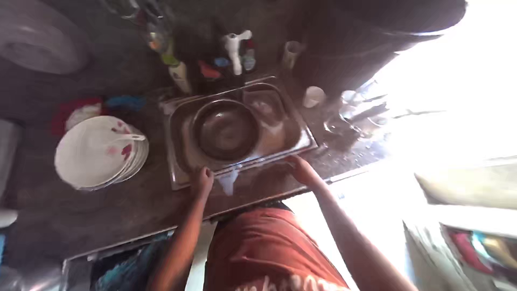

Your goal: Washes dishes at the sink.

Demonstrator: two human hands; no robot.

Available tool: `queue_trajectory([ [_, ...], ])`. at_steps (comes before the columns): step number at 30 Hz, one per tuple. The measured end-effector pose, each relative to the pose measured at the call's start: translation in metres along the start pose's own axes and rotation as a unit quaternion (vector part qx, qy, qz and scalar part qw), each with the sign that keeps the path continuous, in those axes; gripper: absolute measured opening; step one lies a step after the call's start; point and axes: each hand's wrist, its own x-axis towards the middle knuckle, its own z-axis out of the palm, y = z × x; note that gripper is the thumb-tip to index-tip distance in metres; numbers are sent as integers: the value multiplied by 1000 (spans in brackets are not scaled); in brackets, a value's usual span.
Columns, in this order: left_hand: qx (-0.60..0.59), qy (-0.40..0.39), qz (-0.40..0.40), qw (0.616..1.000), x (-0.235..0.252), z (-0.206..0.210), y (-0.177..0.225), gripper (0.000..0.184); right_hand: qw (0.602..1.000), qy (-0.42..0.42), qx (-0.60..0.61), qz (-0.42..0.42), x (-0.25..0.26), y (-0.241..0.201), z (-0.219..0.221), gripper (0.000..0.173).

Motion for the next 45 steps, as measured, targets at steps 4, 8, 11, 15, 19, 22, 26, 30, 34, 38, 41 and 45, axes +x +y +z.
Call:
queue_trajectory([
  [4,-58,16,10,998,4,-8,-19,35,995,93,-15,-11,-22,27,32,33],
  [8,-15,-11,33,999,4,3,-21,37,981,168,-90,-22,-24,39,53,36],
  [11,24,-4,35,999,7,8,-13,35,953,252,-148,-76,-13,63,71,38],
  [15,33,10,39,999,10,10,-14,31,928,308,-165,-134,-9,71,76,31],
  [19,51,12,65,996,13,10,-15,28,899,358,-193,-165,-3,79,82,32],
  [22,59,6,66,996,12,10,-14,28,897,358,-202,-163,-4,81,83,33],
  [26,63,3,43,997,10,5,-9,28,894,365,-204,-164,-2,78,83,32],
  [30,58,19,34,998,11,5,-10,27,892,366,-209,-161,-1,75,84,31],
  [34,57,9,24,998,11,3,-9,29,892,377,-199,-151,-2,73,87,32],
  [38,45,-70,-6,997,6,-10,1,37,909,361,-163,-126,-15,63,85,31],
  [41,15,-86,-8,996,7,-18,-4,40,922,334,-145,-132,-21,47,82,33],
  [45,6,-77,18,997,8,-15,-15,42,944,272,-163,-90,-18,54,79,38],
])
